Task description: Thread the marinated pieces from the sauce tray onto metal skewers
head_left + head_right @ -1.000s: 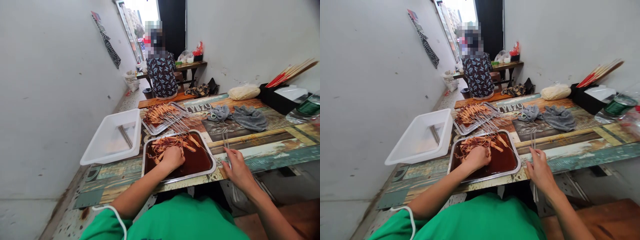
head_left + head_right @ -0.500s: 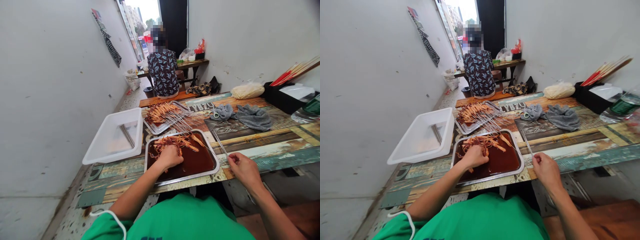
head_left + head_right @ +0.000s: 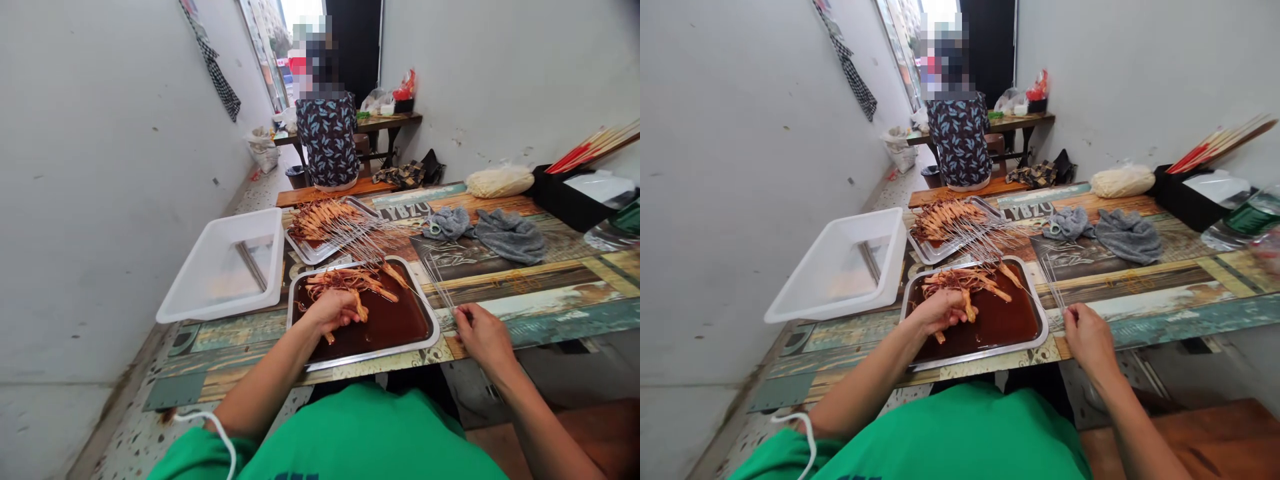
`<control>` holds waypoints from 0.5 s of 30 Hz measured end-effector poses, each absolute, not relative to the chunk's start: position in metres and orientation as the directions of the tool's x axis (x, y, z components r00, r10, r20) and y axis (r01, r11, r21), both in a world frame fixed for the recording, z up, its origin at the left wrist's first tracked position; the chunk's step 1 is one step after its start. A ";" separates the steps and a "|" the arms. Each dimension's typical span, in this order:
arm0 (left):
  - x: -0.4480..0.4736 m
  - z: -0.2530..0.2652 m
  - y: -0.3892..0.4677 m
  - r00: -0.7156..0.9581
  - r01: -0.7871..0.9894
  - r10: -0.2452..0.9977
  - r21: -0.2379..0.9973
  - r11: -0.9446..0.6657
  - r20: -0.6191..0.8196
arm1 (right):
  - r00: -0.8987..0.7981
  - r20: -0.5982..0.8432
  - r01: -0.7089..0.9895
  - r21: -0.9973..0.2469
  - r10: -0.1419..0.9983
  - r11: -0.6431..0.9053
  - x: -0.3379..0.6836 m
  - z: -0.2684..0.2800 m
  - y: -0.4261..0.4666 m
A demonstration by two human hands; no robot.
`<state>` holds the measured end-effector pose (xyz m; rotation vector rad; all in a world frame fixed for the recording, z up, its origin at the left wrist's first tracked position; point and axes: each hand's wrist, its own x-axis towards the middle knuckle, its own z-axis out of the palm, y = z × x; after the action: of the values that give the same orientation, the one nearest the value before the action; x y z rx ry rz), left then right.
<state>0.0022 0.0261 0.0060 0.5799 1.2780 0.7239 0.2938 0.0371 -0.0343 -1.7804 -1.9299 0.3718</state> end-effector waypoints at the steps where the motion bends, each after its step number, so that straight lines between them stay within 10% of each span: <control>1: 0.002 0.006 0.026 0.128 -0.245 0.726 0.688 0.683 -0.675 | -0.036 0.168 0.852 -0.510 0.985 0.117 0.294 -0.034 0.037; 6: 0.006 0.006 0.025 0.157 -0.490 0.628 0.492 0.720 -0.763 | -0.030 0.199 0.832 -0.538 0.979 0.135 0.292 -0.034 0.038; 15: 0.017 0.010 0.013 0.198 -0.574 0.788 0.583 0.575 -0.583 | -0.131 0.167 0.662 -0.719 0.977 0.211 0.289 -0.035 0.035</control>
<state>0.0166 0.0133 0.0096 0.2588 0.9785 0.9679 0.2892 0.0350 -0.0353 -1.5182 -1.8673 0.6507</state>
